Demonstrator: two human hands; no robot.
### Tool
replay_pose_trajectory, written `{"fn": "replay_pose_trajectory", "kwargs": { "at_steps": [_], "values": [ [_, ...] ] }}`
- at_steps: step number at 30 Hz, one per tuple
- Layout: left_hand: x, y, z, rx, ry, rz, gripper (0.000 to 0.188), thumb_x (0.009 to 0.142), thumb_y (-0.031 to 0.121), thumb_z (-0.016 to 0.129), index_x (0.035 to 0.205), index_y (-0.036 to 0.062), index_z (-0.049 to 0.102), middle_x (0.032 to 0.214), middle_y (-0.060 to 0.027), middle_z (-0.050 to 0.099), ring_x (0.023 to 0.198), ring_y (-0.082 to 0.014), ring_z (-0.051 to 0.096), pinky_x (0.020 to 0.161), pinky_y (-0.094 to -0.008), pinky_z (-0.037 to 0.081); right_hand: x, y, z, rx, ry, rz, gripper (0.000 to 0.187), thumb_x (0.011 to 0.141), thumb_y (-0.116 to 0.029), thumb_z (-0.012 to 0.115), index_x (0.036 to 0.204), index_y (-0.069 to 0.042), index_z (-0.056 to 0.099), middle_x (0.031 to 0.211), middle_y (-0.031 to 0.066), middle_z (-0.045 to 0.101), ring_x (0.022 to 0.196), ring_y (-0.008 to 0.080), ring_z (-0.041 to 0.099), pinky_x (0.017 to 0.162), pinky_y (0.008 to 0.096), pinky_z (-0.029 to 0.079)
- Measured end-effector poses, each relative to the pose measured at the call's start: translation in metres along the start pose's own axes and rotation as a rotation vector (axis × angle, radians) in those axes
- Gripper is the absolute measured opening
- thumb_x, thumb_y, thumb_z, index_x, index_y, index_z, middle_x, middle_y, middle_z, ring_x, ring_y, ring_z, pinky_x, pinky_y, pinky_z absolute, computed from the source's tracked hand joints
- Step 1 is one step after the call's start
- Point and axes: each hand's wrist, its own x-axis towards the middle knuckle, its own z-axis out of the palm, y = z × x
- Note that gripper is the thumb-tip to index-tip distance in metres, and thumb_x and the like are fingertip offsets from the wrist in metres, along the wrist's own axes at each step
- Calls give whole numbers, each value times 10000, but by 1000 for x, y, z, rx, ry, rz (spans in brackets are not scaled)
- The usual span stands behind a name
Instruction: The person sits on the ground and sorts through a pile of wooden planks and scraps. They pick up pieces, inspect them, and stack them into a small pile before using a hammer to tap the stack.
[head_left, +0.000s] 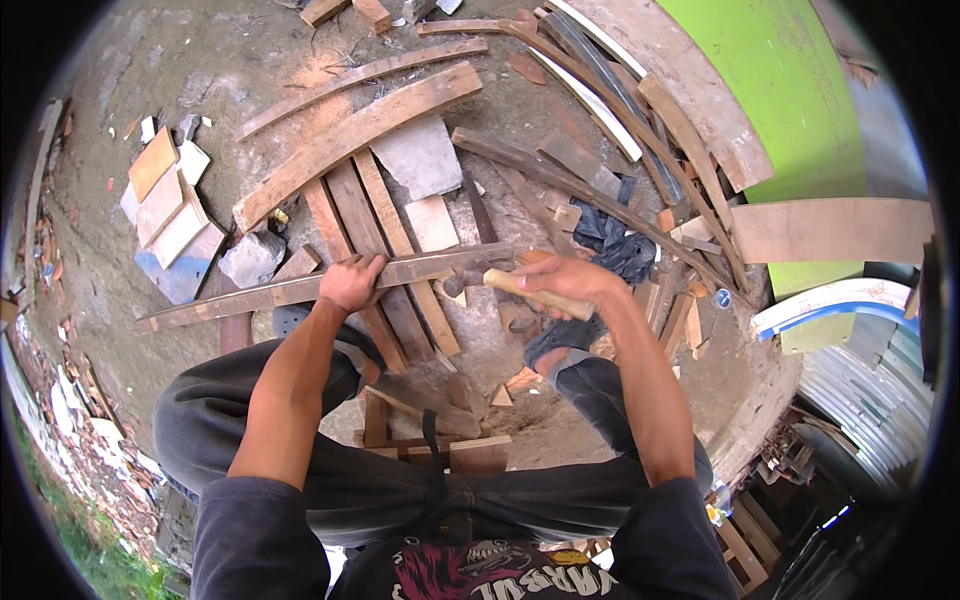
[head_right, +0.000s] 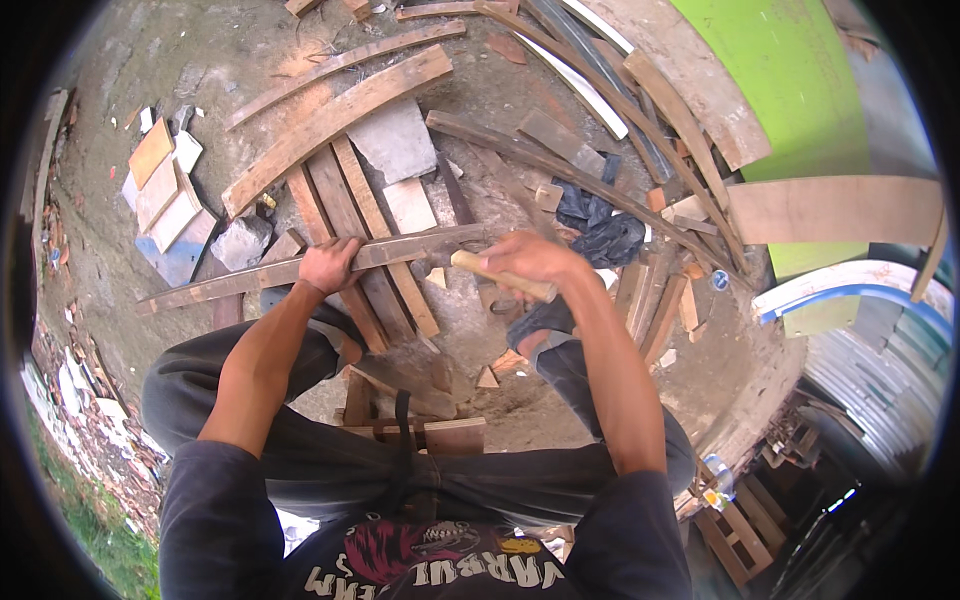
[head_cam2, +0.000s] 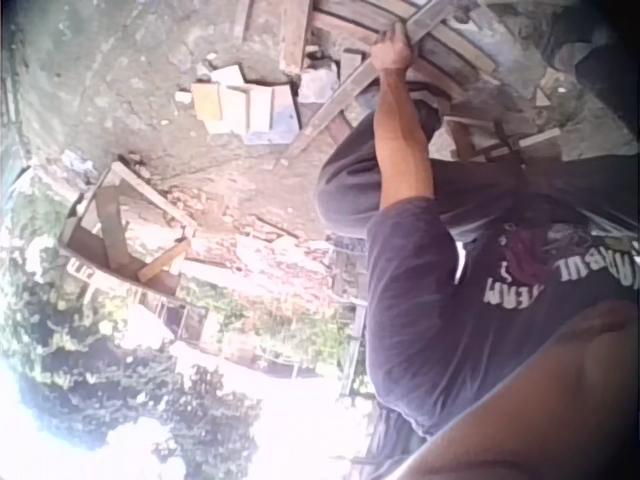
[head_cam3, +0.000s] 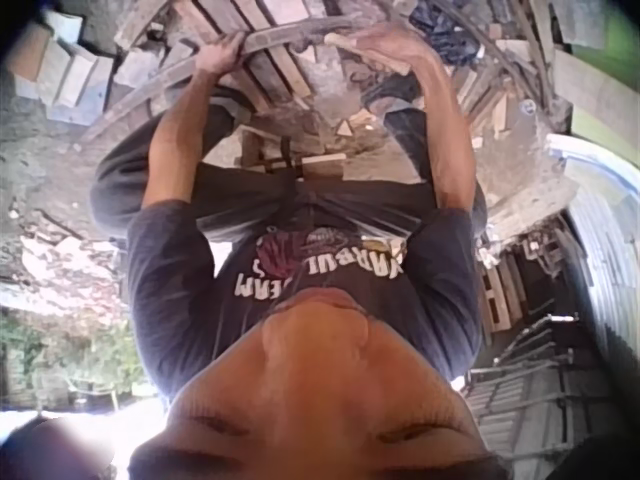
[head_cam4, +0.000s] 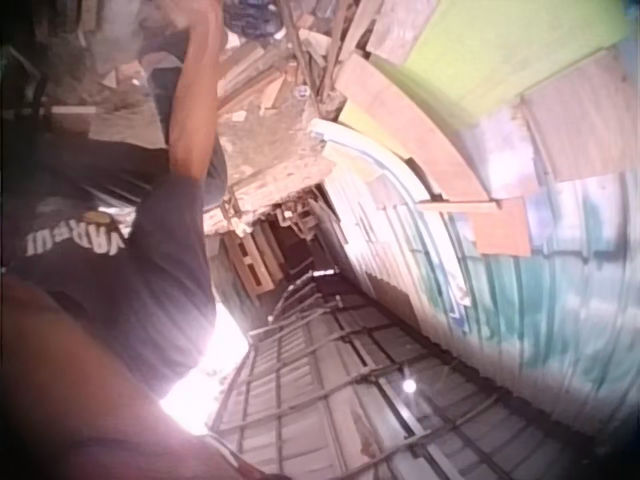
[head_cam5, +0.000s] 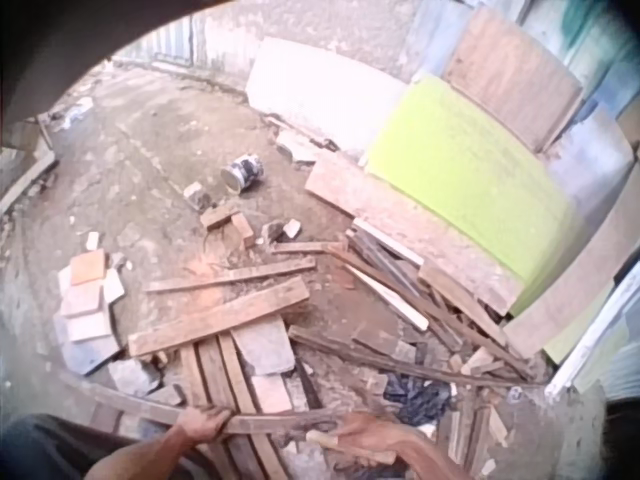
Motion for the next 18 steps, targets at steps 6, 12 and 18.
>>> {"fn": "replay_pose_trajectory", "kwargs": {
  "at_steps": [6, 12, 18],
  "values": [
    [0, 0, -2, -8, -15, 5, 440, 798, 410, 695, 1120, 139, 567, 937, -90, 665, 863, -278, 679, 645, -397, 559, -8, -14, 28, -4, 105, 30, 488, 894, -245, 657, 1337, -67, 556, 775, 54, 612, 579, 142, 586, 497, 306, 480],
    [-1, -1, -3, -25, -51, -18, 454, 777, 386, 712, 1107, 140, 521, 936, -87, 659, 877, -283, 670, 665, -405, 561, -5, -19, 68, 309, 209, 39, 591, 852, -144, 647, 1403, -37, 461, 948, 87, 617, 659, 144, 581, 519, 302, 479],
    [0, 0, -5, -55, -46, -2, 377, 807, 329, 674, 1084, 126, 518, 918, -96, 666, 872, -289, 666, 662, -411, 558, 3, -24, 70, 434, 191, 61, 684, 824, -86, 646, 1454, -29, 389, 988, 82, 616, 650, 141, 550, 514, 285, 465]
  ]
}}
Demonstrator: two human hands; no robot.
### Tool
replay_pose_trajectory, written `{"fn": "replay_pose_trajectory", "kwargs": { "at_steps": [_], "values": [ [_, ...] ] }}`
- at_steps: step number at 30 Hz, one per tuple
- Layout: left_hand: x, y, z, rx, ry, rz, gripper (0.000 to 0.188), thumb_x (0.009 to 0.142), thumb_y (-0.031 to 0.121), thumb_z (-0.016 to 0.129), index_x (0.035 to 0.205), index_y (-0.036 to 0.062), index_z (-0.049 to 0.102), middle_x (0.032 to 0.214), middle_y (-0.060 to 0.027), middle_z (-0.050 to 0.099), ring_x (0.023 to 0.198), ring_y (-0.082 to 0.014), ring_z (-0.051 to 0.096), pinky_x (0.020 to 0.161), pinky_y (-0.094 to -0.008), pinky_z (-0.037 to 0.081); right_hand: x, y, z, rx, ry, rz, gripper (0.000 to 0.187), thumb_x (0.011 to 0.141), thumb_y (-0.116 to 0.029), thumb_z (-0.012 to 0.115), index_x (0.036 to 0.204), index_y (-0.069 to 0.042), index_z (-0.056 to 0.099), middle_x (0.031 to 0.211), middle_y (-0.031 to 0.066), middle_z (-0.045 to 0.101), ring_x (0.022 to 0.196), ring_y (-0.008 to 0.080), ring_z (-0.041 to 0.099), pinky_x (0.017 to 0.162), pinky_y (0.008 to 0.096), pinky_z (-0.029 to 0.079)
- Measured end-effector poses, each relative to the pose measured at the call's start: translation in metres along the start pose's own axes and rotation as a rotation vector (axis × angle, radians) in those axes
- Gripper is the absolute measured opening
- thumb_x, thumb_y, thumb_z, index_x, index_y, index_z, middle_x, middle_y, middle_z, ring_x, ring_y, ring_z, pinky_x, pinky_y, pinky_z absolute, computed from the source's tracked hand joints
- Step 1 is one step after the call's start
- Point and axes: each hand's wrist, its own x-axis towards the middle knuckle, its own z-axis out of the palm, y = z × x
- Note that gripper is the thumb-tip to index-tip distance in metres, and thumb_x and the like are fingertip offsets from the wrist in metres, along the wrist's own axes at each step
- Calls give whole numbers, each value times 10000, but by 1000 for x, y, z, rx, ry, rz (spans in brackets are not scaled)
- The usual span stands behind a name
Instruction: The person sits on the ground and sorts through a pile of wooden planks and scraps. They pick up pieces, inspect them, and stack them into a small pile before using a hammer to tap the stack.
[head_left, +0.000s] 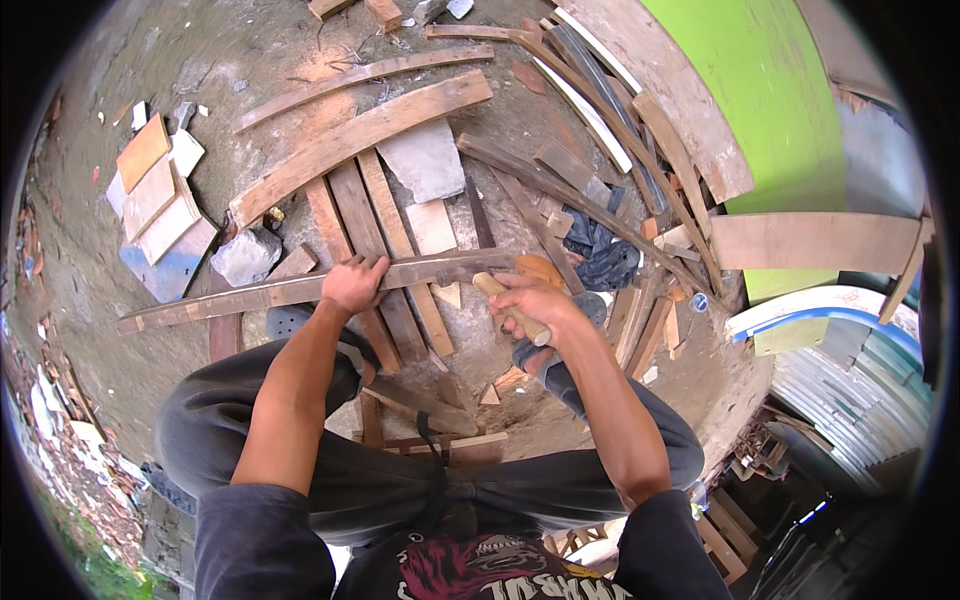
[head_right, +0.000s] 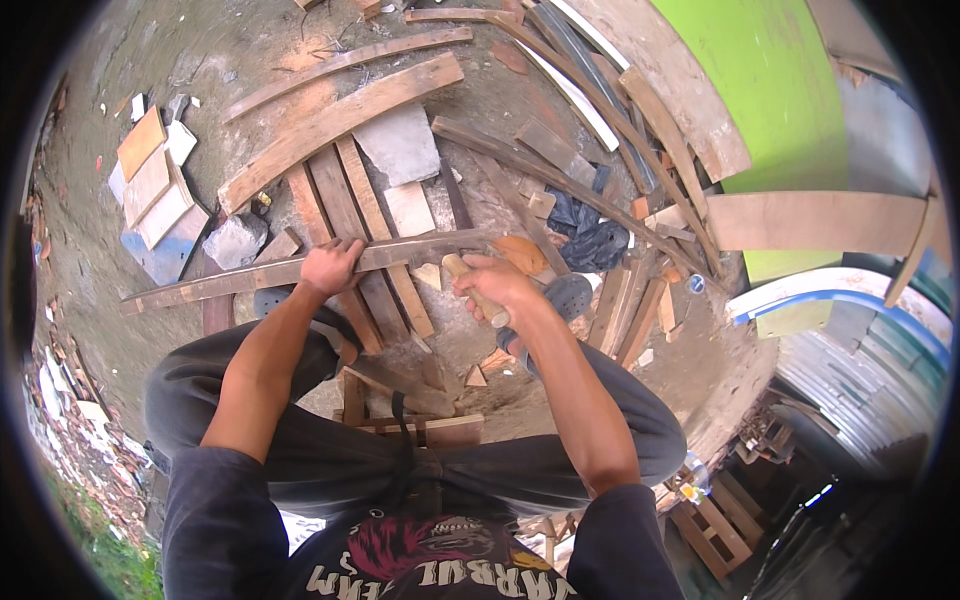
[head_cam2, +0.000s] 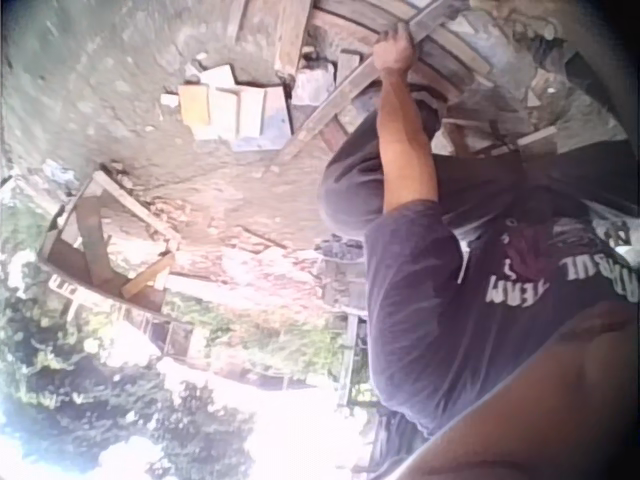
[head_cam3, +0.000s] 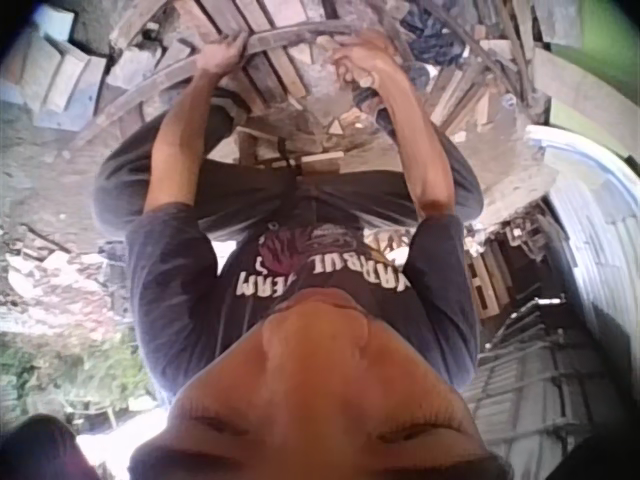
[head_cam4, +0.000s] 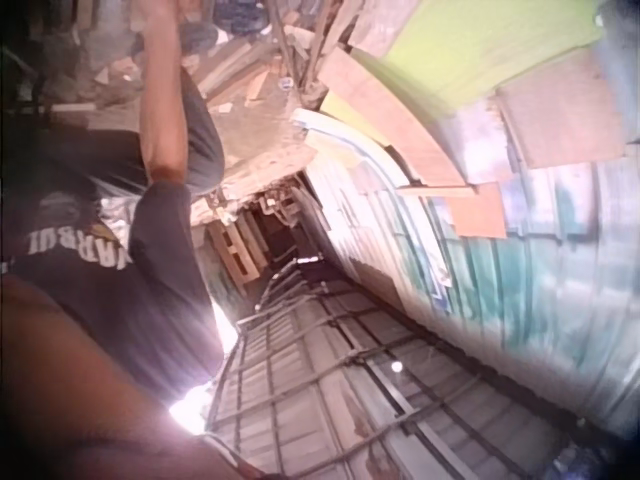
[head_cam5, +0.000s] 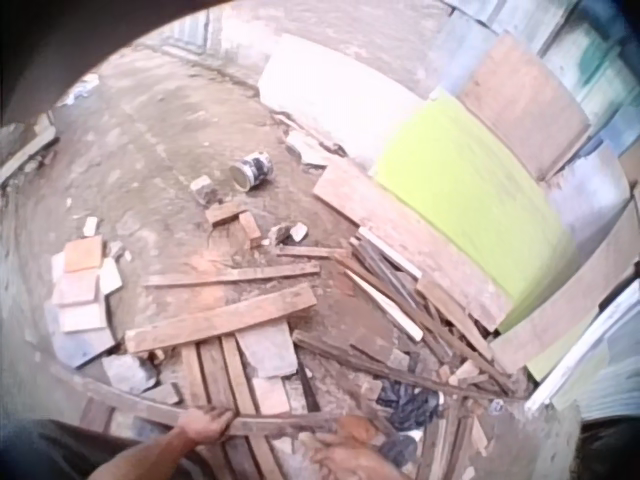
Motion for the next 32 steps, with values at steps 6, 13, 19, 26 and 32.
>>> {"fn": "replay_pose_trajectory", "kwargs": {
  "at_steps": [6, 13, 19, 26, 32],
  "values": [
    [2, -2, 3, -5, -40, -12, 445, 796, 377, 694, 1107, 114, 513, 897, -113, 659, 888, -300, 666, 663, -420, 560, -28, -13, 43, -27, 271, 22, 585, 830, -77, 641, 1385, 4, 476, 867, 72, 608, 617, 126, 530, 506, 278, 451],
    [0, 1, 6, 7, -5, 2, 364, 824, 337, 657, 1065, 104, 514, 937, -124, 659, 900, -307, 667, 694, -417, 555, -11, 3, 35, -18, 177, -99, 442, 878, -99, 604, 1287, 49, 526, 815, 67, 600, 587, 133, 523, 502, 289, 441],
    [2, 13, -11, 44, -32, 4, 411, 829, 400, 674, 1076, 104, 532, 956, -117, 642, 910, -310, 661, 737, -419, 550, 1, 29, 28, 337, 160, -184, 238, 881, -118, 602, 1046, 55, 594, 873, 114, 617, 748, 199, 605, 517, 347, 483],
    [2, 23, -5, 184, 54, 23, 575, 826, 462, 674, 1240, 93, 519, 1178, -154, 594, 1156, -319, 549, 1077, -471, 351, -57, 62, 44, 263, 186, -475, 610, 930, -217, 584, 1398, 99, 353, 1430, 219, 424, 1334, 296, 418, 1168, 408, 269],
    [2, 45, 26, 408, -21, -396, 971, 763, 582, 686, 1502, 113, 264, 1535, -158, 296, 1441, -384, 191, 1169, -561, 109, -49, 80, 69, 57, 434, -668, 905, 894, -306, 616, 1478, 132, 82, 1559, 307, 137, 1471, 373, 135, 1212, 388, 141]
  ]
}}
